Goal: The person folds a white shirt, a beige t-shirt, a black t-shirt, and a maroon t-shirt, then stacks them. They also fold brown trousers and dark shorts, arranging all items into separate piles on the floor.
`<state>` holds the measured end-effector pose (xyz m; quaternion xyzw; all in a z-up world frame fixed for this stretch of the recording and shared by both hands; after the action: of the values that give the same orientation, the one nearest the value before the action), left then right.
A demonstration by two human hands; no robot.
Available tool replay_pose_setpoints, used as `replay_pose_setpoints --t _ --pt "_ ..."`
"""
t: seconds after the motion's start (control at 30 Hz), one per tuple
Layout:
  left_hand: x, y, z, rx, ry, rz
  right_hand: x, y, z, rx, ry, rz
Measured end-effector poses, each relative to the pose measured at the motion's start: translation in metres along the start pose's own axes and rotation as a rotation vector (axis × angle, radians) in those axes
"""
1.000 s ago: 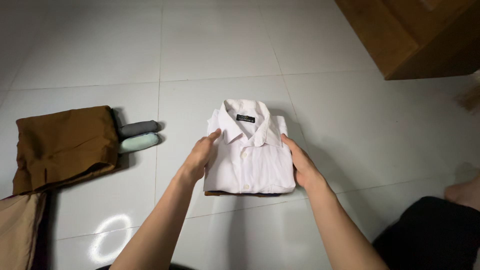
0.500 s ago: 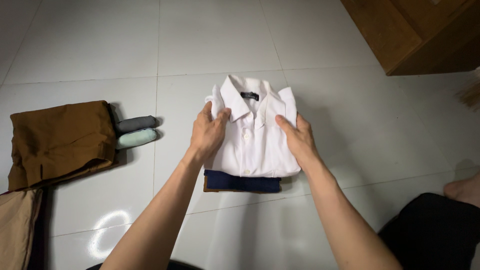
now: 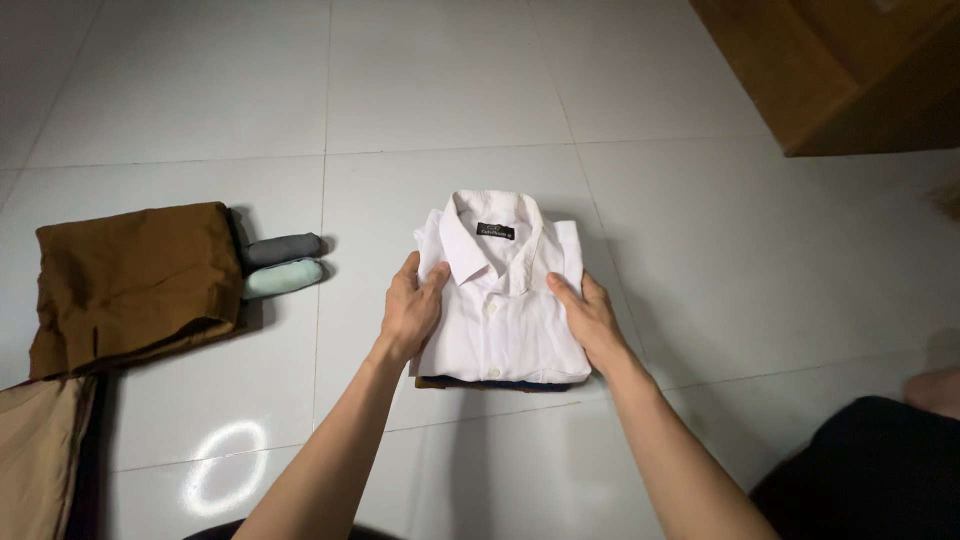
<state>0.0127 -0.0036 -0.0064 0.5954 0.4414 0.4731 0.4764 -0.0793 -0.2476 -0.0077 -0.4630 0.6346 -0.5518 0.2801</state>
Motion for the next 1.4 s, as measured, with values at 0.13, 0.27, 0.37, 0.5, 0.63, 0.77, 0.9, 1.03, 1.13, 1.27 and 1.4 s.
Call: replay_pose_setpoints --t 0.13,0.27,0.37,0.5,0.63,0.77,0.9,1.03,1.13,1.27,1.4 --pt "0.000 -0.006 -0.006 0.091 -0.013 0.213 0.002 0.008 -0.003 0.035 0.006 -0.043" --pt "0.005 0.014 -0.011 0.025 0.129 0.444 0.002 -0.008 -0.004 0.037 0.110 -0.433" --pt "0.008 0.030 -0.025 -0.399 0.270 0.495 -0.003 -0.026 -0.016 0.409 0.300 -0.724" --pt "-0.012 0.052 -0.037 -0.784 0.157 0.654 -0.029 -0.044 -0.028 0.880 0.162 -0.924" --pt "-0.024 0.070 -0.020 -0.625 -0.053 0.786 -0.043 -0.061 -0.022 0.871 0.015 -0.982" --pt "-0.025 0.067 0.003 -0.652 -0.222 0.892 -0.033 -0.068 -0.015 0.948 -0.008 -1.010" --pt "-0.031 0.063 0.030 -0.661 -0.320 0.843 -0.020 -0.080 -0.002 0.862 -0.035 -0.816" --pt "-0.046 0.055 0.039 -0.657 -0.293 0.813 -0.027 -0.084 0.004 0.872 -0.007 -0.768" --pt "-0.054 0.051 0.035 -0.603 -0.226 0.742 -0.039 -0.080 0.006 0.849 0.017 -0.791" --pt "-0.042 0.052 0.016 -0.375 -0.158 0.503 -0.048 -0.074 0.007 0.669 0.032 -0.793" --pt "-0.023 0.057 -0.024 -0.373 -0.216 0.430 -0.045 -0.068 -0.004 0.455 0.003 -0.623"
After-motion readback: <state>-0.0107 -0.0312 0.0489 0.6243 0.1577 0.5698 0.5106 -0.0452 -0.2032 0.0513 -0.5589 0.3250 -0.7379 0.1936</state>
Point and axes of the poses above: each hand's wrist, its own z-axis towards the middle knuckle, its own x-axis out of the back of the hand, y = z × x, the point moved 3 cm from there along z, towards the middle knuckle, and after that the axes turned 2 degrees about y, right-handed, at the moved point
